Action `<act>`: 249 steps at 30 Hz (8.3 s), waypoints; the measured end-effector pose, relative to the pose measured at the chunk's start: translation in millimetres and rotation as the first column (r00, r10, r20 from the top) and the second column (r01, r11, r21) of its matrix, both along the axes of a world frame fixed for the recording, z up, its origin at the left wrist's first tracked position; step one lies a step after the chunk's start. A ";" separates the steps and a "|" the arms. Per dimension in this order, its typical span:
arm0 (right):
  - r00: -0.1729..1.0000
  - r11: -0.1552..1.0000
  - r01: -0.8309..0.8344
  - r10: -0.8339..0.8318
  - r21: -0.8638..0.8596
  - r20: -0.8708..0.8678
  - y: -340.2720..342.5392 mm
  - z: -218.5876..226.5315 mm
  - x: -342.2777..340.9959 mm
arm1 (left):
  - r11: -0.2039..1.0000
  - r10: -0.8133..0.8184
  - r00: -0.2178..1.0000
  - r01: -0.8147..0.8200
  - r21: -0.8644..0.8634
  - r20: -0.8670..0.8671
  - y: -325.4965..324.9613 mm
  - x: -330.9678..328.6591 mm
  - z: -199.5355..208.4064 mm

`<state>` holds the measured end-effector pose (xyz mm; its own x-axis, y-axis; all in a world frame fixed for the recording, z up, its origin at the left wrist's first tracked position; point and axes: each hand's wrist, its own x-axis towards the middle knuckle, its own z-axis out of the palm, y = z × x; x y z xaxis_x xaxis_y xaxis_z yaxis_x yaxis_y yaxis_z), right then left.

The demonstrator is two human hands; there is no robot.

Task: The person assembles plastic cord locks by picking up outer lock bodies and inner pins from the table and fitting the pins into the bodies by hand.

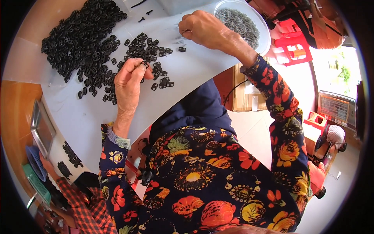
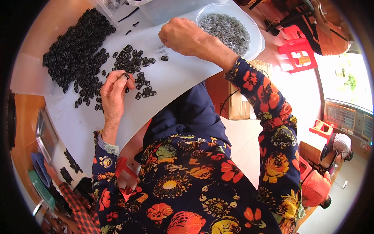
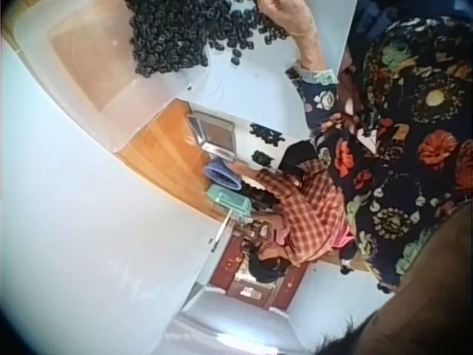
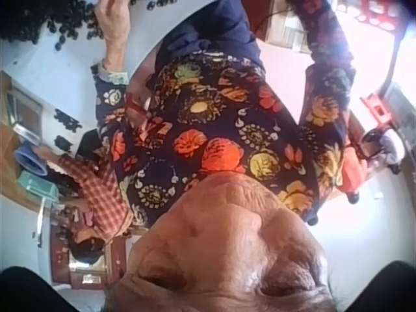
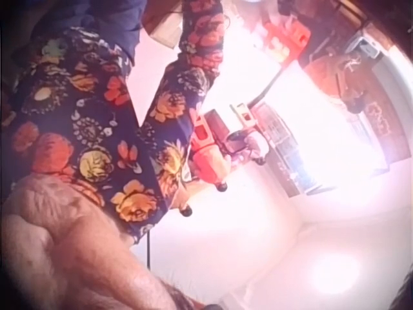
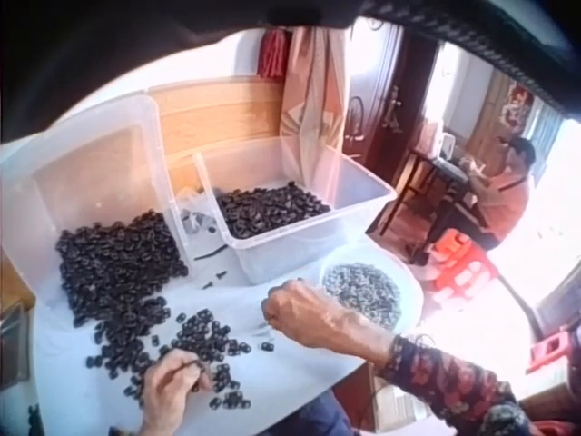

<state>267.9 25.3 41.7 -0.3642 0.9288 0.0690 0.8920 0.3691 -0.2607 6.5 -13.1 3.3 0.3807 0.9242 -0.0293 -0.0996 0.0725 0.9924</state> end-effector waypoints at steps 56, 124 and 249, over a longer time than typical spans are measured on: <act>0.877 0.990 0.077 -0.012 0.115 -0.481 -26.4 6.2 -28.6 | 1.000 0.007 1.000 -0.007 -0.017 0.011 -2.0 2.5 0.9; -0.003 0.967 -0.050 -0.250 -0.250 -0.968 -62.1 -35.2 -95.4 | 0.995 0.055 0.997 -0.060 0.080 0.059 -13.0 10.7 5.4; -0.132 0.943 -0.004 -0.330 -0.333 -0.935 -66.9 -27.0 -108.4 | 0.639 0.242 0.662 0.441 0.630 -0.709 119.8 16.0 20.1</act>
